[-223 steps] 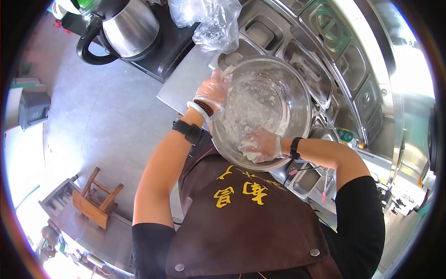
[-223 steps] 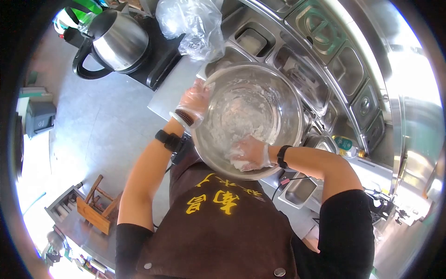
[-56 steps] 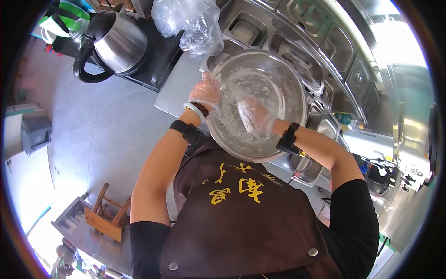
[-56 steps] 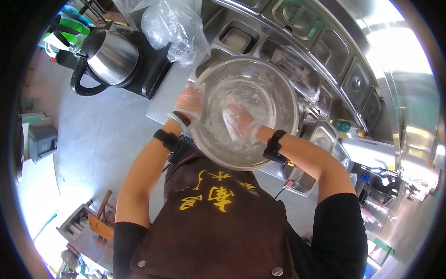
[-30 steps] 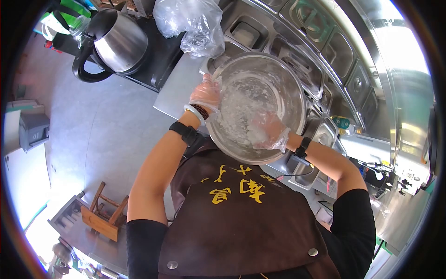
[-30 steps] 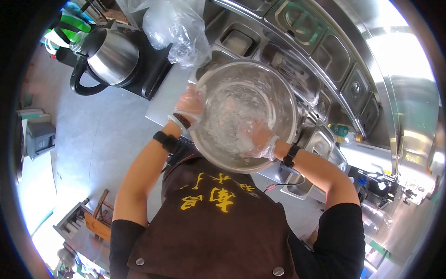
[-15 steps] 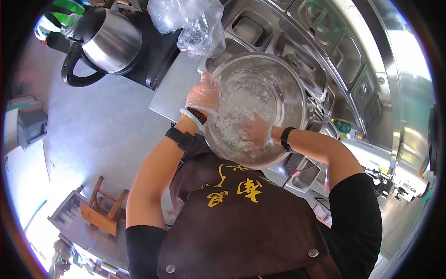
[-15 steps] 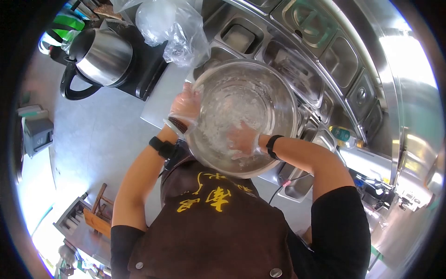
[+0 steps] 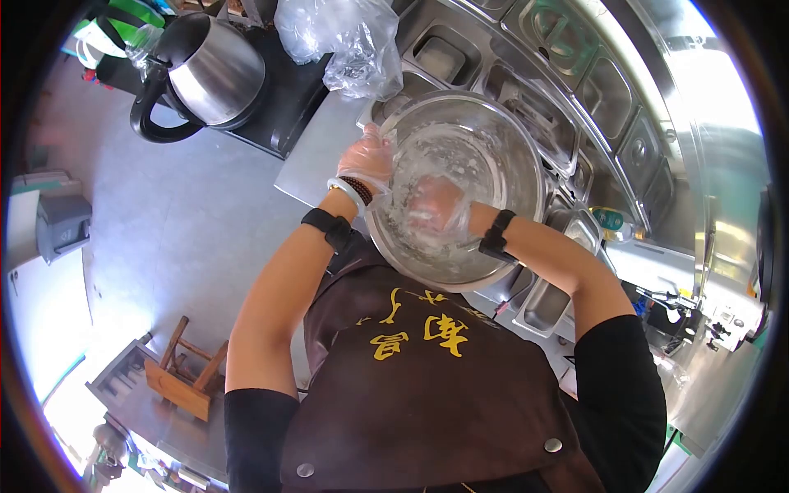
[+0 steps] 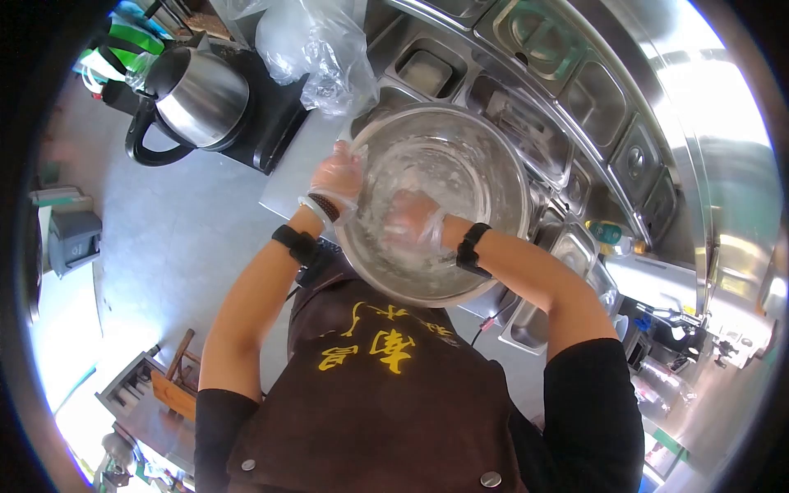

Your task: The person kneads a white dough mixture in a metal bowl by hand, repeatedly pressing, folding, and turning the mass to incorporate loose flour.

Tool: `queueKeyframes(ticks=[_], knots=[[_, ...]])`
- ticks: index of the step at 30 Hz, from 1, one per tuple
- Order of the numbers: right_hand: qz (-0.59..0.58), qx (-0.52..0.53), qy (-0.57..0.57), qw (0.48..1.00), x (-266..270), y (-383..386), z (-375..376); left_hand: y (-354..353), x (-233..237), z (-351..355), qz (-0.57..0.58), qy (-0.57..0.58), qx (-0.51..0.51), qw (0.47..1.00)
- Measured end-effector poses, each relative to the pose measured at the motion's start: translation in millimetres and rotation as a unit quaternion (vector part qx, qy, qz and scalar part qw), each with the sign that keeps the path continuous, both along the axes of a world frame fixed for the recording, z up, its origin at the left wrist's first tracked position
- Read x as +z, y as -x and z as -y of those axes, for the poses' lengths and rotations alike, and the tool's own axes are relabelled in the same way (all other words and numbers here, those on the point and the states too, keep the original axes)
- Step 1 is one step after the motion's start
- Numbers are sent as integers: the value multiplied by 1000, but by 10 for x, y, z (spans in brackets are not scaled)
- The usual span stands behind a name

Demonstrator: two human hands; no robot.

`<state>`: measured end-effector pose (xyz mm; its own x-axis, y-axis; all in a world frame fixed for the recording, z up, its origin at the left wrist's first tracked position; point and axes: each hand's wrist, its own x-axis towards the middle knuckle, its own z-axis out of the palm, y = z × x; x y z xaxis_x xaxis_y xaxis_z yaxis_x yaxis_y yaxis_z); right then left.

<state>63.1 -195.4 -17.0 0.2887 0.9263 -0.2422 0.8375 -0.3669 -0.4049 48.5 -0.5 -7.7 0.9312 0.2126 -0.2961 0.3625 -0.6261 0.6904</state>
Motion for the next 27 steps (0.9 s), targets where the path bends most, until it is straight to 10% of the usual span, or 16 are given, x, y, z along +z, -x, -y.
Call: queueKeyframes(ticks=[13,16,27], knots=[[70,-49,-161,983,246,184,366,36,-75,39,17,-17,-4,1000],[12,-25,41,999,300,174,299,38,-39,50,8,-8,7,1000],[124,86,-3,989,-165,255,217,50,-155,88,11,28,41,999]])
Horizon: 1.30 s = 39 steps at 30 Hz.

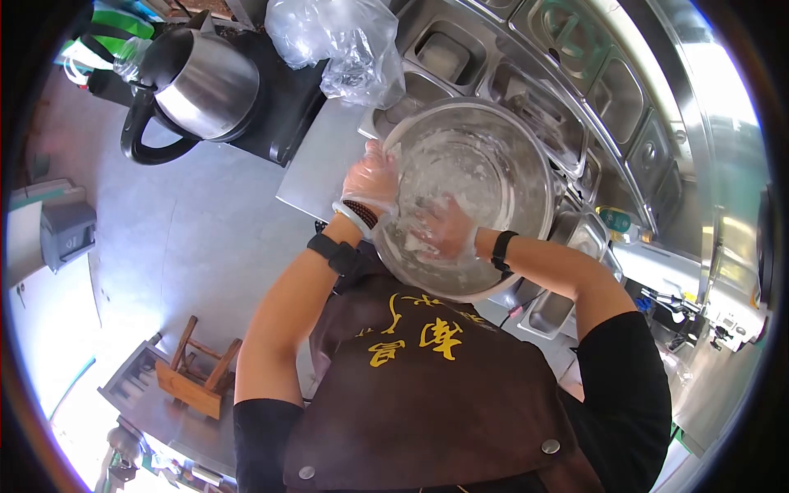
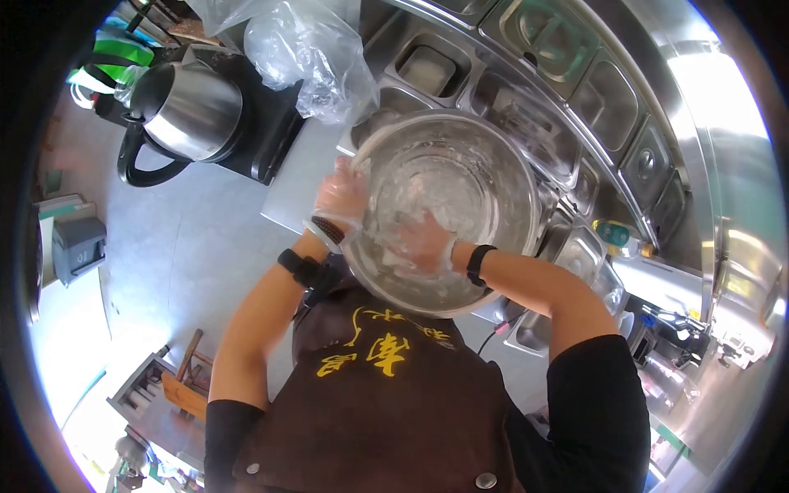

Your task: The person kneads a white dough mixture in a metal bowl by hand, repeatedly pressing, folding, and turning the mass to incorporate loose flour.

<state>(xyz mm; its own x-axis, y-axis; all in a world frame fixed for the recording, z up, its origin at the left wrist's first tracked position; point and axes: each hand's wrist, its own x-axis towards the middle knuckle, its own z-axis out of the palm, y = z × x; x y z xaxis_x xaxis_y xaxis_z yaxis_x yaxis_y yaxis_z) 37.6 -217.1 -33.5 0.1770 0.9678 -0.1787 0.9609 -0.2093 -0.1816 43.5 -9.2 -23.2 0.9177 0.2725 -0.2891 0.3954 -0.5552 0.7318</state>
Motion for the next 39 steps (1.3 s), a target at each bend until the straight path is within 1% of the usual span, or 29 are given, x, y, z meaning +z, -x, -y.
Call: queueKeyframes(ticks=[1,4,7,9,10,13,16,17,18,19,20,22,23,26,29,32,35,38,39], knots=[[7,-4,7,1000,4,4,-53,1,2,8,4,2,3,1000],[6,-30,98,995,-41,29,-212,16,21,9,24,-3,3,1000],[9,-56,141,988,-93,20,-376,37,20,19,35,-8,5,999],[-9,-57,158,986,-57,-41,-464,34,61,10,21,-2,2,1000],[-17,-59,166,984,-33,-57,-495,35,86,11,16,1,-1,1000],[17,-49,153,987,27,-80,-536,19,99,11,18,-7,1,1000],[-36,-65,129,989,193,-177,-586,5,90,-37,14,-15,-25,1000],[-67,-121,36,990,160,-206,-549,5,100,-43,11,-25,-28,999],[-97,-176,-56,978,81,-236,-468,1,134,-41,9,-34,-32,999],[-125,-228,-147,954,36,-262,-403,-10,162,-37,6,-42,-37,998],[-149,-291,-210,922,-8,-286,-348,-23,147,-38,9,-43,-38,998],[-195,-407,-326,831,-56,-314,-262,-21,102,-44,10,-41,-39,998],[-283,-451,-361,766,-91,-340,-218,-21,81,-43,9,-43,-40,998],[-253,-537,-268,759,146,-269,-115,-27,95,-45,8,-46,-40,998],[-239,-598,-154,749,419,-239,-212,-30,82,-42,13,-47,-40,998],[-231,-593,-95,765,385,-353,-187,-26,68,-49,25,-47,-40,998],[-224,-597,-256,727,131,-395,-150,-39,-3,-50,28,-39,-36,998],[-217,-554,-219,773,72,-625,-136,-66,-3,-47,9,-28,-33,999],[-205,-470,-113,851,-215,-830,-25,-60,16,-45,10,-22,-31,999]])
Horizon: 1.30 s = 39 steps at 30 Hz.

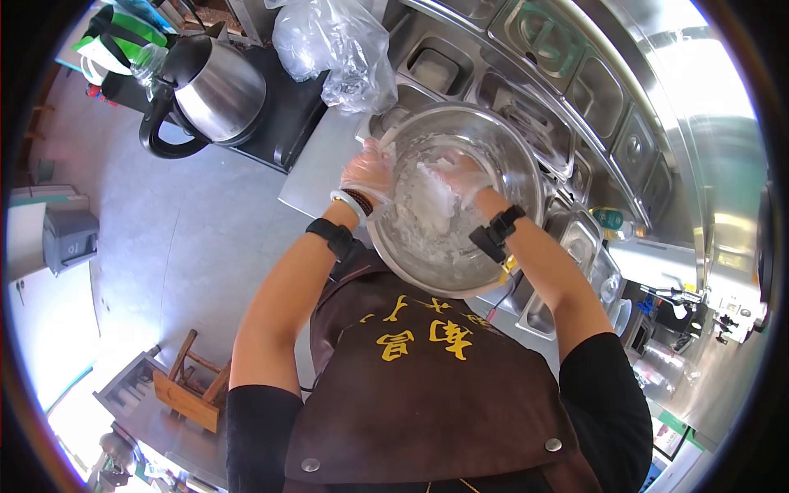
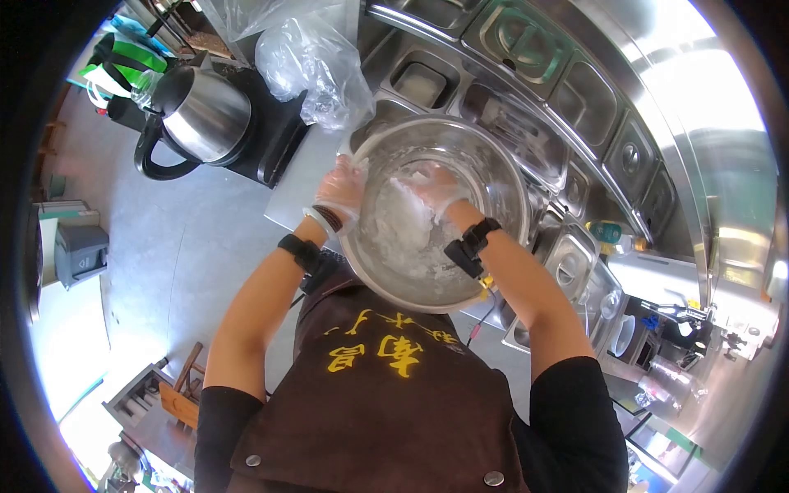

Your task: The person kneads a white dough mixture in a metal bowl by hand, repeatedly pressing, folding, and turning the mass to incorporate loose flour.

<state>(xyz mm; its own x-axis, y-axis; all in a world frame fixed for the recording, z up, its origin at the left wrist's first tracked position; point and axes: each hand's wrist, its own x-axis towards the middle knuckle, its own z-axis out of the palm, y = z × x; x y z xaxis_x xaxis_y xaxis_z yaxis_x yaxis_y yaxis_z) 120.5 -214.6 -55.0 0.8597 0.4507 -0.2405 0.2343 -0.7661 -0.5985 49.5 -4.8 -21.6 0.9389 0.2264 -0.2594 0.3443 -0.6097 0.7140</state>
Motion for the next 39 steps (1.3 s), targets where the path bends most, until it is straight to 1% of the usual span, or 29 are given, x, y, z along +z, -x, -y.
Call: queueKeyframes(ticks=[1,3,4,6,8,11,14,17,20,23,26,28,32,35,38,39], knots=[[-15,128,87,988,-490,-258,185,6,10,2,1,6,1,1000],[-37,287,205,935,-484,-353,156,5,7,6,-1,6,6,1000],[-44,319,238,916,82,-272,-102,2,2,10,-1,6,9,1000],[-39,304,219,926,409,-15,-182,0,-12,17,3,15,17,1000],[-16,207,112,972,378,283,-29,1,-29,6,2,19,15,1000],[-21,295,118,948,644,470,52,6,-26,-1,-1,21,9,1000],[124,430,47,893,532,559,239,9,-20,30,5,31,17,999],[72,490,183,850,522,617,207,16,-55,22,10,29,10,999],[142,508,171,832,395,620,123,37,-57,13,34,16,7,999],[155,488,148,846,178,642,98,28,-50,32,50,10,19,999],[140,483,179,846,66,635,-31,3,2,46,34,10,29,999],[138,490,186,840,99,597,-131,-12,46,37,13,5,27,1000],[109,479,210,845,134,532,-334,-2,0,49,21,-8,22,1000],[187,439,142,867,120,555,-360,-16,22,23,19,-14,9,1000],[65,348,109,929,314,479,-457,-41,-5,-18,6,-25,-16,1000],[80,317,102,940,423,483,-439,-52,0,-30,0,-28,-23,999]])
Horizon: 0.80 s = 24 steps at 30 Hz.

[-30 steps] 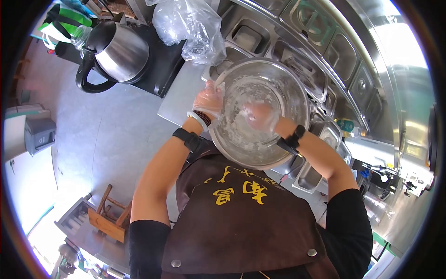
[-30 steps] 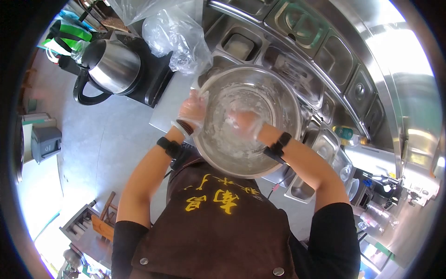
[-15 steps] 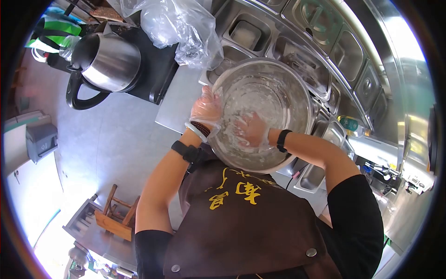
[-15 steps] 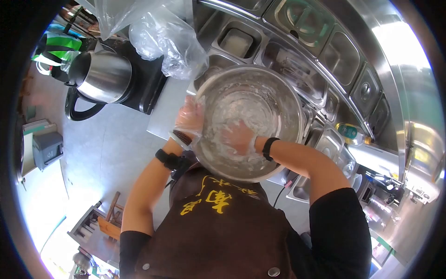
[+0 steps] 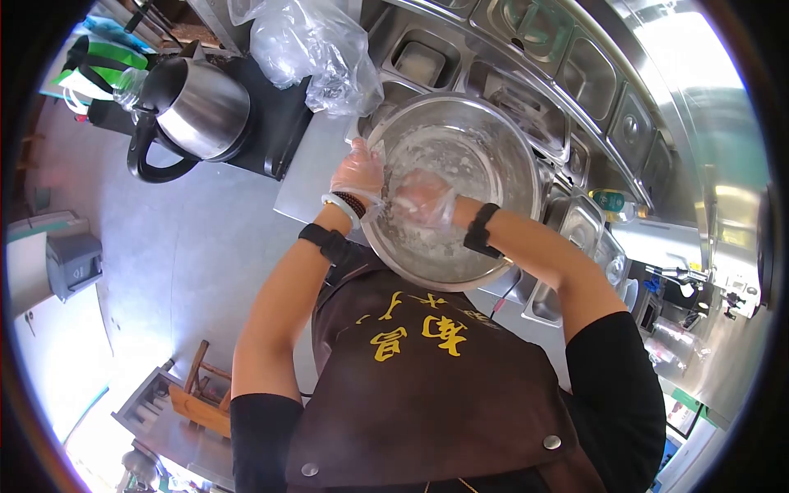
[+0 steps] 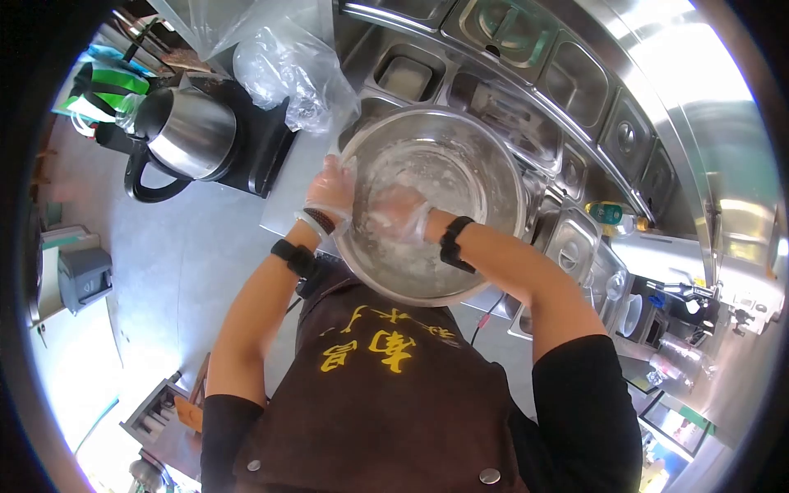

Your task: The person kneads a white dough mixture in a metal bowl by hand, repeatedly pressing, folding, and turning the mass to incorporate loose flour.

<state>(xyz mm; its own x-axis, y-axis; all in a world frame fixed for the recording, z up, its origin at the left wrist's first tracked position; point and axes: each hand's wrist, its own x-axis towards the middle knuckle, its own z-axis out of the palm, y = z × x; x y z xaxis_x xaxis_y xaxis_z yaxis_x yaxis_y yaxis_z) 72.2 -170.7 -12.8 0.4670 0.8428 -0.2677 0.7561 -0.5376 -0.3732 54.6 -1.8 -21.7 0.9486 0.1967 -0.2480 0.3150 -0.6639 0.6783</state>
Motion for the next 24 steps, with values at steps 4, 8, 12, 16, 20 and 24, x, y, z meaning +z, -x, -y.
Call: queueKeyframes(ticks=[4,8,12,16,20,24], knots=[[32,-99,-19,994,131,-72,402,-5,-54,-18,-9,-11,-6,1000],[75,-225,5,971,40,0,712,4,-18,-29,-23,-15,-4,1000],[65,-308,116,942,62,177,593,41,82,-35,-26,-16,3,1000],[98,-179,237,950,119,200,590,81,72,-19,10,-32,-8,999],[166,-124,99,973,-270,159,771,67,64,8,-3,-12,9,1000],[112,-97,79,986,-343,15,813,70,65,26,-9,-5,14,1000]])
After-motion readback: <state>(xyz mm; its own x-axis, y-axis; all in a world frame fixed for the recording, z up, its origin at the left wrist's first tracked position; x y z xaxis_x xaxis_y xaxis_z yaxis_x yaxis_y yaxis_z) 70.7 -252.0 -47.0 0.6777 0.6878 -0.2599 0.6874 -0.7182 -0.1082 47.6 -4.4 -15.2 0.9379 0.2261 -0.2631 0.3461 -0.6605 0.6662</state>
